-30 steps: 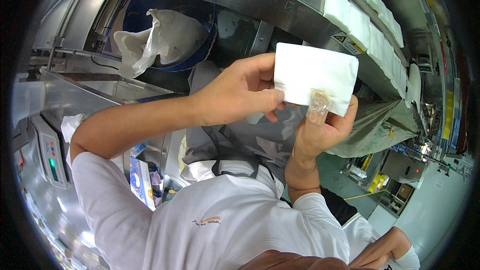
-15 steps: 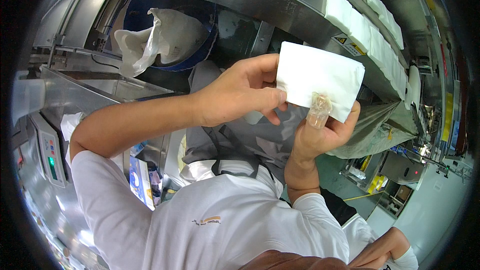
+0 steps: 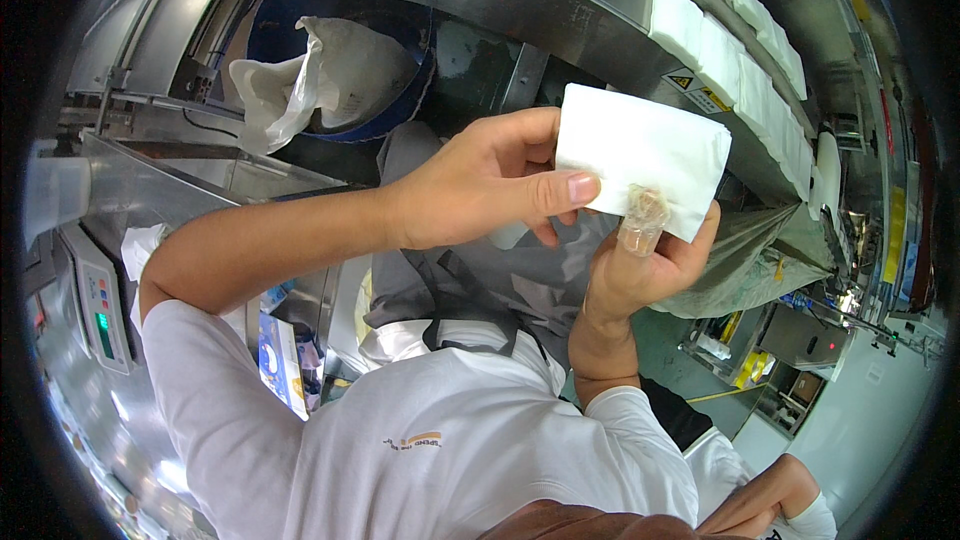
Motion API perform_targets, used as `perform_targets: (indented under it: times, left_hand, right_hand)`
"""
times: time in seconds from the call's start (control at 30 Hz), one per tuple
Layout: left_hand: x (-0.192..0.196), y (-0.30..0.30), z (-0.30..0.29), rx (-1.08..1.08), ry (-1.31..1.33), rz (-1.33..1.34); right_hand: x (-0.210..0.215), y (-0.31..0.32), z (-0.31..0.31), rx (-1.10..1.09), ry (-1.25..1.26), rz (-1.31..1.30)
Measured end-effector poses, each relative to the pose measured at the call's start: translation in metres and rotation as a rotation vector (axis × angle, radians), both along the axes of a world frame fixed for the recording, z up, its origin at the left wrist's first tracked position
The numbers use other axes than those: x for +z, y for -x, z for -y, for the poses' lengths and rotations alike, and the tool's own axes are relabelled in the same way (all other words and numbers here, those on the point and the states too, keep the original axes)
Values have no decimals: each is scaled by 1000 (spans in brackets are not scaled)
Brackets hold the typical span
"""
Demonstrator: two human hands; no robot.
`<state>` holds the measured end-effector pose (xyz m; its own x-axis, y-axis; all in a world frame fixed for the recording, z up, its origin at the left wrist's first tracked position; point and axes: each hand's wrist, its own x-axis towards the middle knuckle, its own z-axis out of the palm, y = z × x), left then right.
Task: The person picks up white rectangular blocks from a conveyor belt, places them on a digital scale to check their weight, and returns them to the belt while organizing them.
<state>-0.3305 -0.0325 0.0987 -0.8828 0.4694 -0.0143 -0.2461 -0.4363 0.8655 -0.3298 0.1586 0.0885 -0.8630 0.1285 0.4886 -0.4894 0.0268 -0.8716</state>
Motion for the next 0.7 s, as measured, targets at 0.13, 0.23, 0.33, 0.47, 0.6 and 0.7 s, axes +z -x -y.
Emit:
perform_targets:
  times: [0.13,0.23,0.33,0.47,0.6,0.7]
  left_hand:
    - [-8,2,1,23,24,-90]
    - [-7,2,3,52,33,-153]
    - [-10,-2,1,80,8,-179]
    - [-7,1,1,25,67,-146]
    - [-4,1,6,-18,83,-102]
    - [-11,1,2,23,-12,-247]
  right_hand:
    - [2,4,1,20,77,88]
    - [-6,10,-6,23,126,136]
    - [-8,10,-7,35,132,157]
    - [-2,2,-4,73,96,134]
    - [0,1,-3,69,110,127]
    - [-5,7,-7,81,136,92]
